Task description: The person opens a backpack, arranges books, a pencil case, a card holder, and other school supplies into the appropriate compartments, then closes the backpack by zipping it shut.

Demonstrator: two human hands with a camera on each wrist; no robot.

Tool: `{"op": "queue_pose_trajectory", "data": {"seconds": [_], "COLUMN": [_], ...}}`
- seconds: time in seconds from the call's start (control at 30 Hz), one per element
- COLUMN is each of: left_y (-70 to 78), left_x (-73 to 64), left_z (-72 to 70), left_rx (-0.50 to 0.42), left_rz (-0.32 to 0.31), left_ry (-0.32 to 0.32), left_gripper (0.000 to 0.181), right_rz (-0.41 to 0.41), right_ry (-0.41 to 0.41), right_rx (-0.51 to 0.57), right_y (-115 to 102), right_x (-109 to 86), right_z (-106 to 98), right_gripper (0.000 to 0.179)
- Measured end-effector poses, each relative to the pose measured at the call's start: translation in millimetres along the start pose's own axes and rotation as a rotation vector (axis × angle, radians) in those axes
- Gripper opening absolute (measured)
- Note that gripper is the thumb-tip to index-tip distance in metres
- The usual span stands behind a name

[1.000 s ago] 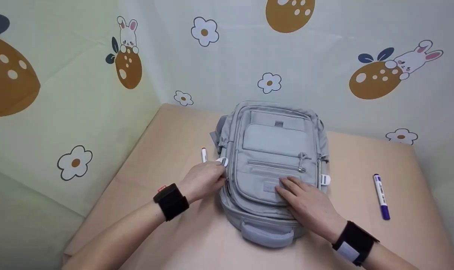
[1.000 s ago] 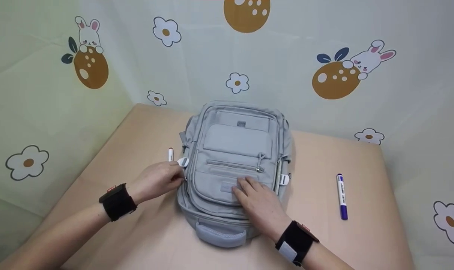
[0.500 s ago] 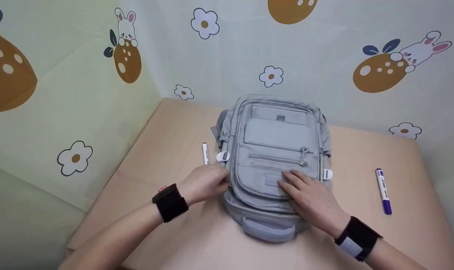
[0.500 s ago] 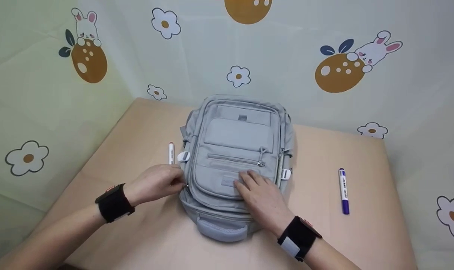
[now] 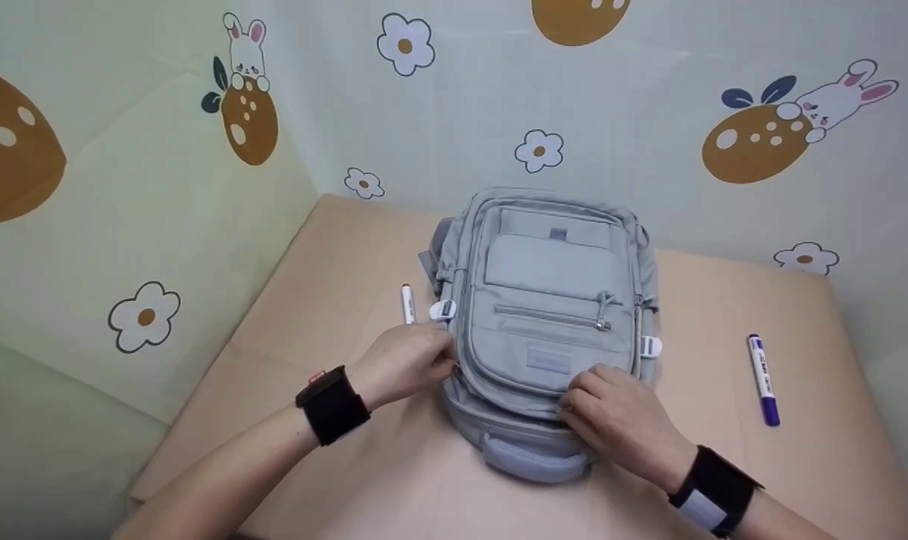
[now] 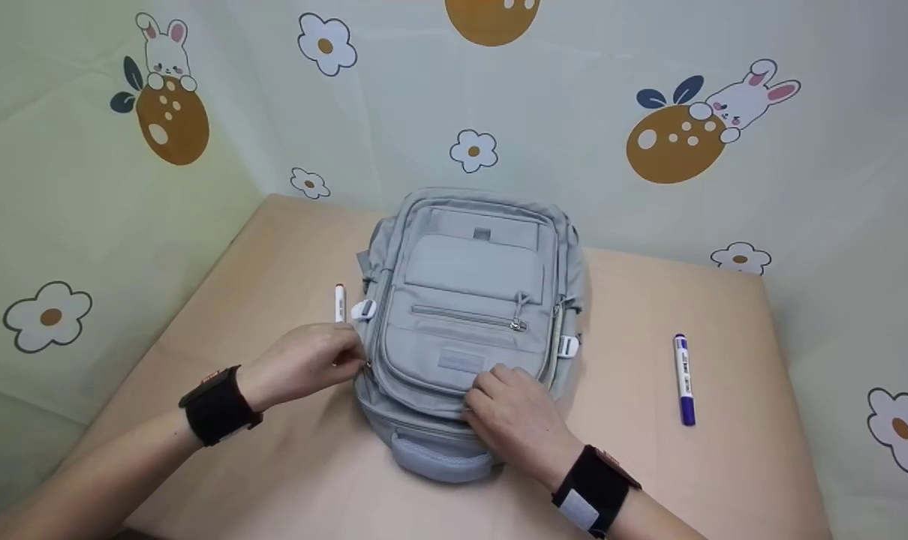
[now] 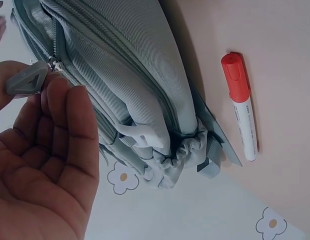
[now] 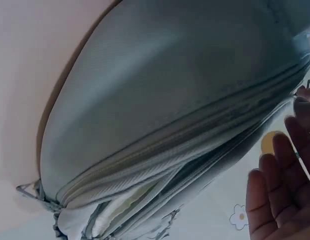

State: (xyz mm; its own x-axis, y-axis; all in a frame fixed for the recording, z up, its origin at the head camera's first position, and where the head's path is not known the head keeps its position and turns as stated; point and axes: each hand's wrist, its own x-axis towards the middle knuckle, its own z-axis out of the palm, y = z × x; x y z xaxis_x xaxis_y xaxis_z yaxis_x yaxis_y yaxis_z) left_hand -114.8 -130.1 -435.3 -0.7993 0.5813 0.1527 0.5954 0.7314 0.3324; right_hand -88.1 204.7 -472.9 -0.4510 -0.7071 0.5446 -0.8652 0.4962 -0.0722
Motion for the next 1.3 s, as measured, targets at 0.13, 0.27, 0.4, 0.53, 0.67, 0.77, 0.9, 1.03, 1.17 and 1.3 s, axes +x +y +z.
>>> {"op": "queue_pose_trajectory", "data": {"seconds": [0.13,0.27,0.4,0.53,0.67,0.77,0.9,1.03,1.17,1.3], "left_y": [-0.5,-0.5,-0.7,-1.0,-1.0,-1.2,-0.7,1.6,7.6,16.3], "left_x": [0.3,-0.5,-2.0,-2.8,-3.4,-4.1,-4.3,-4.6,-5.9,-7.6], "left_z": [-0.5,0.4,1.9,3.2,3.6,4.5,5.9,7.1,9.0,13.0], "left_rx": [-0.011,-0.031,-0.046,-0.06,-0.076,-0.082,-0.084,-0.112,-0.141,-0.142], "left_rz": [-0.001,-0.005,-0.004,0.005,-0.003,-0.012,-0.011,-0.02,-0.037,-0.011], "left_ry": [0.009,0.013,0.013,0.013,0.013,0.013,0.015,-0.013,-0.053,-0.08], "left_gripper": [0.015,0.013,0.011,0.011,0.01,0.01,0.011,0.011,0.012,0.011], "right_rz": [-0.032,-0.012,0.016,0.062,0.118,0.115,0.089,0.073,0.071,0.084], "right_ry": [0.019,-0.006,-0.018,-0.011,-0.039,-0.057,-0.05,-0.035,-0.04,-0.058], "right_rx": [0.016,0.017,0.002,-0.055,-0.122,-0.145,-0.152,-0.17,-0.177,-0.168], "right_y": [-3,-3,-2,2,6,9,10,10,11,11], "right_x": [-3.6,-6.3,-4.9,-3.5,-2.4,-2.2,-2.2,-0.8,0.3,0.2], "right_z": [7,11,10,10,10,11,12,13,13,13], "right_gripper": [0.012,0.015,0.014,0.015,0.017,0.013,0.009,0.01,0.012,0.011]}}
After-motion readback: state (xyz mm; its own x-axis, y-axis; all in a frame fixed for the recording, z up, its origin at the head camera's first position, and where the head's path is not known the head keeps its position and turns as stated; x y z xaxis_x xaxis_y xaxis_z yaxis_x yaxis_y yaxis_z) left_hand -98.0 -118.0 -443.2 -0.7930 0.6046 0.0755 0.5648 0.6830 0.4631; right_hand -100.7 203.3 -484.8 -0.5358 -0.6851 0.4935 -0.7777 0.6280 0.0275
